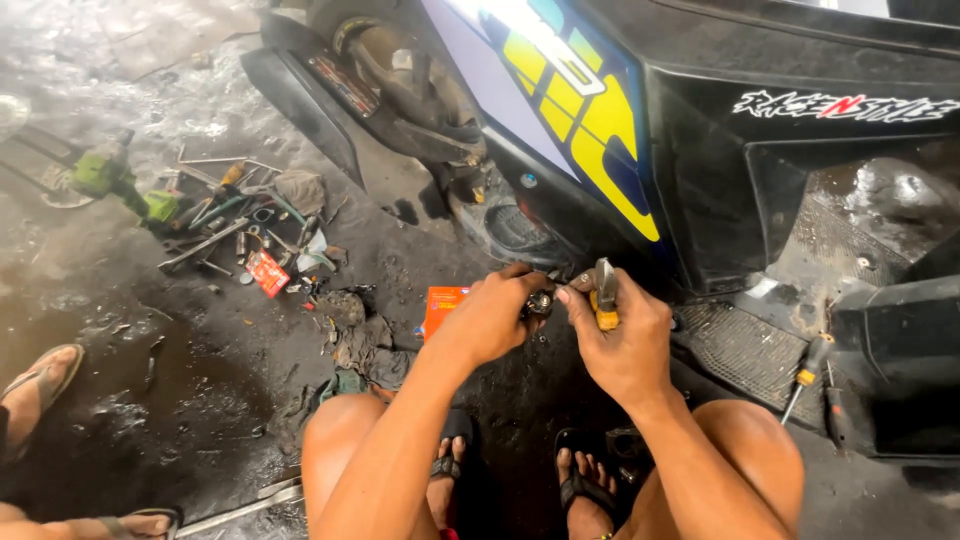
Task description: Repairing a motorcycle starter component using hand tools
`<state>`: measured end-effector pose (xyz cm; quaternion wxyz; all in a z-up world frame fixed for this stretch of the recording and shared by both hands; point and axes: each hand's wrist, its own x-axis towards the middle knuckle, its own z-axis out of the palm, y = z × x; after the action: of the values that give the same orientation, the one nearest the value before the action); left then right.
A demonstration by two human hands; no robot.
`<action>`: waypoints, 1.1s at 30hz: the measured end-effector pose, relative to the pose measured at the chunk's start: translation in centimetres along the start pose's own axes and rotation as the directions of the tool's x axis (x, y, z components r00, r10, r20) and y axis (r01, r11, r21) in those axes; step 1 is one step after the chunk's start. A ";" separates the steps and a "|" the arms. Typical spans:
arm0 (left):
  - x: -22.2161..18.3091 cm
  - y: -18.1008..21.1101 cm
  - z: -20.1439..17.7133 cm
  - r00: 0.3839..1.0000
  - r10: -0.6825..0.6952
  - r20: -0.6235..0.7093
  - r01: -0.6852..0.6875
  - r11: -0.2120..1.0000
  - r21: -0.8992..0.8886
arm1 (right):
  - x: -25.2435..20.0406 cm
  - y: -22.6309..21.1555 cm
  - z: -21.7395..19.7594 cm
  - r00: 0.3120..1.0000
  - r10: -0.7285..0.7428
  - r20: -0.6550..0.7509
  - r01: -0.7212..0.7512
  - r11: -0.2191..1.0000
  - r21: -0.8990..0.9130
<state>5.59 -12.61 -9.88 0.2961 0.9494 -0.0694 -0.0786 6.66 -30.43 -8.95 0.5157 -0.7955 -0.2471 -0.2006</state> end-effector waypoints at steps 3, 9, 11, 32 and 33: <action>0.0 0.0 0.5 1.000 0.004 0.001 -0.004 0.999 0.052 | -0.6 0.4 0.4 1.000 -0.005 0.019 0.006 1.000 -0.031; -0.4 -1.2 0.7 0.987 0.145 -0.065 -0.144 0.989 0.023 | -0.4 0.6 0.7 0.998 0.007 0.069 0.000 0.994 -0.105; -0.7 -1.0 0.2 0.986 0.162 -0.047 -0.162 0.987 0.005 | -0.3 0.5 0.7 0.996 0.049 0.070 -0.041 0.993 -0.115; -1.4 1.2 -2.2 0.996 0.077 0.049 -0.073 0.995 -0.074 | 0.8 0.9 0.3 0.999 0.048 -0.023 -0.045 0.990 0.132; -1.4 1.2 -2.3 0.996 0.074 0.052 -0.070 0.995 -0.076 | 0.9 0.9 0.2 0.999 0.042 -0.018 -0.040 0.991 0.124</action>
<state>4.56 -12.12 -7.18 0.3319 0.9321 -0.1087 -0.0963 7.88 -30.35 -9.18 0.5706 -0.7647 -0.2374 -0.1824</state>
